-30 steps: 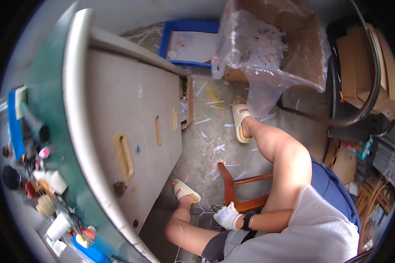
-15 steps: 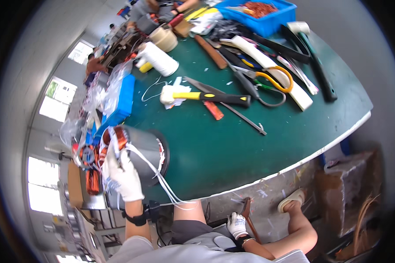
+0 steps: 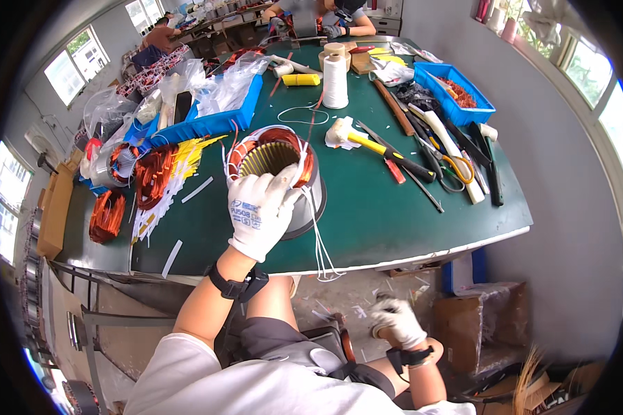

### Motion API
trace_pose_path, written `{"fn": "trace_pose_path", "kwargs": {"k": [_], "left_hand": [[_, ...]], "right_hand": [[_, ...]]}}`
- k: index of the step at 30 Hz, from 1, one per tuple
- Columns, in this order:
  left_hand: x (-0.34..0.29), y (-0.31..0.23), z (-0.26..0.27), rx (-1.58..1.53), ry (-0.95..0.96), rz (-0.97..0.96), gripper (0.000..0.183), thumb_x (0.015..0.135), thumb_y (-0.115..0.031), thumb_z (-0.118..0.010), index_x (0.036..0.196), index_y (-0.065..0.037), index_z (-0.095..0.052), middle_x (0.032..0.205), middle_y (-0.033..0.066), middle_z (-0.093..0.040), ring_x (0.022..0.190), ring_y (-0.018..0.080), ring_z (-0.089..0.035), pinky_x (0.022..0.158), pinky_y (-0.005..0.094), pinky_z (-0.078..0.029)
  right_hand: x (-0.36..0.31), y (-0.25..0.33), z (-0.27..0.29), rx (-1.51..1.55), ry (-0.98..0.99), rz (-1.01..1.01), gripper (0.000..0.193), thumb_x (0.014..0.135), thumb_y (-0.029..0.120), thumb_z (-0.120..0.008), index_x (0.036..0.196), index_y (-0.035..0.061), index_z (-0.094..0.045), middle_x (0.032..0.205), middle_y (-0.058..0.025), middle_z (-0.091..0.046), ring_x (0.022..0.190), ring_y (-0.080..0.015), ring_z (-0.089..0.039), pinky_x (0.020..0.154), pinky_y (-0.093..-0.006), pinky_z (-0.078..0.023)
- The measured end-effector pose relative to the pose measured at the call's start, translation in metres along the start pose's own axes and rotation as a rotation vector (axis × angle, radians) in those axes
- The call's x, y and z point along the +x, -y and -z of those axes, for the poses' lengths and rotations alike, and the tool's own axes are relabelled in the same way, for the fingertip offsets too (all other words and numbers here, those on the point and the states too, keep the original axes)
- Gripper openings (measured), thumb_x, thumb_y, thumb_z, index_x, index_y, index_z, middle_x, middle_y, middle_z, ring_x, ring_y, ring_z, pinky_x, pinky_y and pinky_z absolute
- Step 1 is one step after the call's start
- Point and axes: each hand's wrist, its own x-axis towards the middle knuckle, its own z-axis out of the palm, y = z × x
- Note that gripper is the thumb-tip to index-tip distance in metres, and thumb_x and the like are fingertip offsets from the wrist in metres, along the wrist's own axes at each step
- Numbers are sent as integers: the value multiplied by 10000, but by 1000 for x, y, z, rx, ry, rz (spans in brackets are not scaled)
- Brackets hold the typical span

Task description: Manually winding and tying copper wire onto a motor stator core.

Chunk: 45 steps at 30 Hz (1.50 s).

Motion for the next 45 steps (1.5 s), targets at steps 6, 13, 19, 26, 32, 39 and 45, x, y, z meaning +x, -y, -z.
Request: {"fn": "trace_pose_path", "kwargs": {"k": [6,13,19,26,32,39,45], "left_hand": [[-8,17,9,-171,8,-20,375,779,-234,-726,1145,-184,-658,710,15,-557,678,238,-561,669,410,-433],[-19,58,16,-376,27,-125,402,751,-268,-756,1138,-212,-668,736,28,-588,706,247,-577,697,419,-446],[-22,82,10,-498,17,-221,360,783,-287,-744,1130,-217,-679,725,13,-577,688,233,-569,696,401,-451],[-24,90,2,-609,-25,-229,316,797,-304,-722,1095,-209,-677,723,9,-578,675,223,-588,699,393,-452],[-25,95,-2,-663,-11,-260,328,794,-270,-717,1112,-203,-677,718,14,-578,676,226,-591,694,401,-455],[-18,92,1,-679,-11,-268,349,765,-239,-743,1102,-179,-677,682,27,-544,638,250,-545,635,415,-427],[-15,97,5,-706,43,-292,378,848,-406,-674,1143,-170,-683,679,29,-571,661,264,-566,659,414,-421]], "right_hand": [[103,199,-13,-575,-649,643,184,840,-8,-580,1014,35,-621,867,-173,-638,800,-277,-652,747,-334,-516],[284,170,-25,-1334,-738,481,223,888,282,-572,954,139,-731,917,-168,-691,866,-354,-660,778,-461,-528],[331,138,12,-1184,-646,568,232,912,195,-534,1061,106,-688,1085,-185,-645,1037,-377,-598,855,-450,-483],[338,121,22,-473,-559,422,253,917,187,-548,1112,54,-639,1086,-207,-640,1029,-347,-609,853,-398,-488],[329,137,4,-678,-532,401,335,897,184,-573,1200,45,-607,1093,-219,-644,1030,-351,-620,866,-405,-497],[284,170,-12,-1141,-528,313,454,874,181,-601,1302,33,-569,1100,-233,-648,1031,-355,-633,881,-412,-507],[116,211,-69,-136,-377,277,328,963,191,-535,1200,-16,-628,1044,-49,-650,912,-114,-612,844,-278,-507]]}}
